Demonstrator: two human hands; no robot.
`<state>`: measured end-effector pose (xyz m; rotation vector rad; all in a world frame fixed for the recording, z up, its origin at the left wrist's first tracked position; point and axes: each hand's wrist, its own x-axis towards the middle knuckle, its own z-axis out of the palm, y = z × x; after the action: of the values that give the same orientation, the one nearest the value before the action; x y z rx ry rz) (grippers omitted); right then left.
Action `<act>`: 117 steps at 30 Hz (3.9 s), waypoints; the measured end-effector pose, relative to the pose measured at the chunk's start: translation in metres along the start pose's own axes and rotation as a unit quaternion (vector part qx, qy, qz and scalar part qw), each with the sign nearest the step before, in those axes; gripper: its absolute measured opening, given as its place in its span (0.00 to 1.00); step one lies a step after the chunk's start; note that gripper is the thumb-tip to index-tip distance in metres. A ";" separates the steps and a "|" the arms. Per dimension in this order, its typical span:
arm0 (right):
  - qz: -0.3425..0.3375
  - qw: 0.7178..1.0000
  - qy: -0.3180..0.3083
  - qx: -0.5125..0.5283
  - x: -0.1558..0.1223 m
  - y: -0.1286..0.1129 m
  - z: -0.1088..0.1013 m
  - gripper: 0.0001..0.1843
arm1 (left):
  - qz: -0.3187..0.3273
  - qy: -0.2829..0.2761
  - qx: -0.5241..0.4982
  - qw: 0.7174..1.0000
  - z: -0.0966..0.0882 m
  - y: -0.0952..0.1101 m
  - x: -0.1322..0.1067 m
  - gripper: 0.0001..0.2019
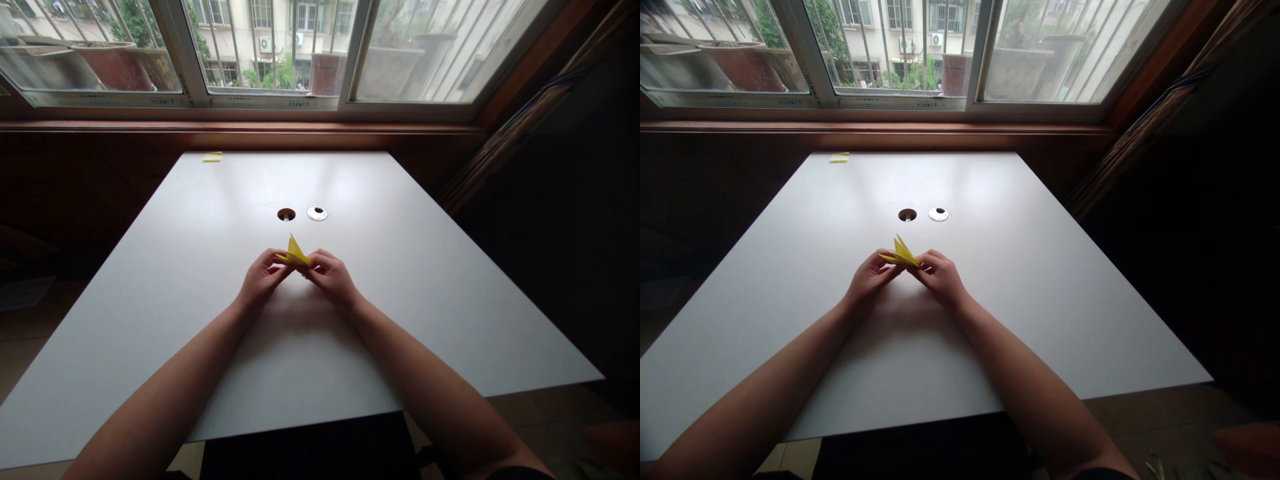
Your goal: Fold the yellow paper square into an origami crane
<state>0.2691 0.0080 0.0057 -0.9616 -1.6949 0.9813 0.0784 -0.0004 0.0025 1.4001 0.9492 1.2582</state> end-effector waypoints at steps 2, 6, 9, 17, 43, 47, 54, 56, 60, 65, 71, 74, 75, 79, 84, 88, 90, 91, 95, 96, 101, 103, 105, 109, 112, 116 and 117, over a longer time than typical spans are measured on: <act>-0.025 1.000 0.009 -0.014 -0.001 0.000 0.000 0.14 | 0.017 0.005 0.000 1.000 0.001 0.001 -0.001 0.15; -0.070 0.996 0.038 -0.035 -0.001 0.000 -0.002 0.11 | 0.069 0.002 -0.004 0.998 0.002 0.000 -0.002 0.16; -0.095 0.993 0.053 -0.041 0.000 0.000 -0.005 0.11 | 0.091 -0.011 -0.013 0.996 0.001 0.001 -0.003 0.14; -0.124 0.990 0.043 -0.043 -0.001 -0.005 -0.008 0.10 | 0.119 -0.039 -0.008 0.992 0.000 0.003 -0.005 0.08; -0.079 0.996 0.030 0.006 -0.002 0.000 -0.005 0.11 | 0.027 0.010 -0.025 0.999 -0.003 0.003 0.001 0.11; -0.072 0.997 0.024 0.023 -0.001 0.001 -0.004 0.11 | 0.027 0.014 -0.022 0.999 -0.004 0.001 0.002 0.10; -0.056 0.998 0.031 0.028 -0.001 0.004 -0.004 0.12 | 0.031 0.017 0.000 0.999 -0.006 0.002 0.003 0.10; -0.043 0.998 0.038 0.033 -0.001 0.004 -0.004 0.13 | 0.035 0.022 0.010 0.999 -0.006 0.001 0.003 0.10; -0.031 0.997 0.063 0.017 -0.001 0.001 -0.006 0.15 | 0.036 0.038 0.018 0.998 -0.007 -0.001 0.004 0.10; -0.064 0.994 0.084 0.020 -0.002 -0.008 -0.007 0.11 | 0.029 0.030 -0.003 0.999 -0.006 -0.003 0.004 0.12; -0.097 0.995 0.039 -0.001 -0.003 -0.013 -0.007 0.09 | 0.018 0.021 0.013 1.000 -0.006 -0.006 0.002 0.13; -0.090 0.995 0.039 -0.029 -0.001 -0.008 -0.007 0.08 | 0.016 0.008 -0.017 1.000 -0.006 -0.006 0.002 0.14; -0.083 0.995 0.045 -0.036 -0.001 -0.006 -0.007 0.08 | 0.014 0.001 -0.030 0.999 -0.005 -0.006 0.002 0.15; -0.052 0.996 0.062 -0.030 0.001 0.001 -0.007 0.09 | 0.022 -0.015 -0.055 0.998 -0.003 -0.001 0.001 0.20; -0.047 0.996 0.079 -0.007 0.001 0.001 -0.006 0.09 | 0.039 -0.013 -0.057 0.998 -0.002 0.002 0.001 0.19; -0.061 0.996 0.061 -0.005 -0.001 -0.001 -0.006 0.08 | 0.041 -0.007 -0.067 0.997 -0.002 0.002 0.000 0.17; -0.064 0.996 0.059 -0.005 -0.001 -0.001 -0.005 0.08 | 0.045 -0.009 -0.081 0.996 -0.001 0.001 0.000 0.19; -0.065 0.996 0.062 -0.005 0.000 0.000 -0.005 0.08 | 0.047 -0.011 -0.091 0.995 -0.001 0.001 -0.001 0.20; -0.062 0.996 0.070 0.002 0.000 0.002 -0.006 0.09 | 0.035 -0.019 -0.108 0.993 0.000 0.001 -0.001 0.19; -0.058 0.996 0.068 0.006 0.000 0.003 -0.005 0.10 | 0.027 -0.020 -0.103 0.994 0.000 0.001 -0.001 0.18; -0.064 0.996 0.058 0.025 -0.001 0.002 -0.004 0.10 | 0.019 -0.020 -0.085 0.996 -0.001 0.001 -0.001 0.16; -0.072 0.996 0.048 0.018 -0.001 0.000 -0.004 0.11 | 0.023 -0.023 -0.085 0.996 -0.001 0.001 -0.001 0.16; -0.078 0.996 0.035 0.011 -0.002 -0.002 -0.004 0.11 | 0.022 -0.025 -0.087 0.996 -0.001 0.000 -0.001 0.16; -0.079 0.996 0.035 0.024 -0.002 -0.004 -0.005 0.11 | 0.017 -0.030 -0.096 0.995 -0.001 0.001 -0.001 0.16; -0.084 0.996 0.032 0.022 -0.002 -0.005 -0.006 0.11 | 0.011 -0.046 -0.094 0.994 0.000 0.003 -0.002 0.16; -0.090 0.996 0.009 0.004 -0.002 -0.005 -0.007 0.10 | 0.000 -0.070 -0.101 0.992 0.000 0.004 -0.002 0.16; -0.090 0.996 0.002 0.008 -0.002 -0.004 -0.007 0.11 | -0.004 -0.075 -0.104 0.992 -0.001 0.003 -0.002 0.16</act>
<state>0.2754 0.0062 0.0104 -0.7838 -1.7354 0.8719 0.0770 -0.0028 0.0051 1.3039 0.6998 1.1916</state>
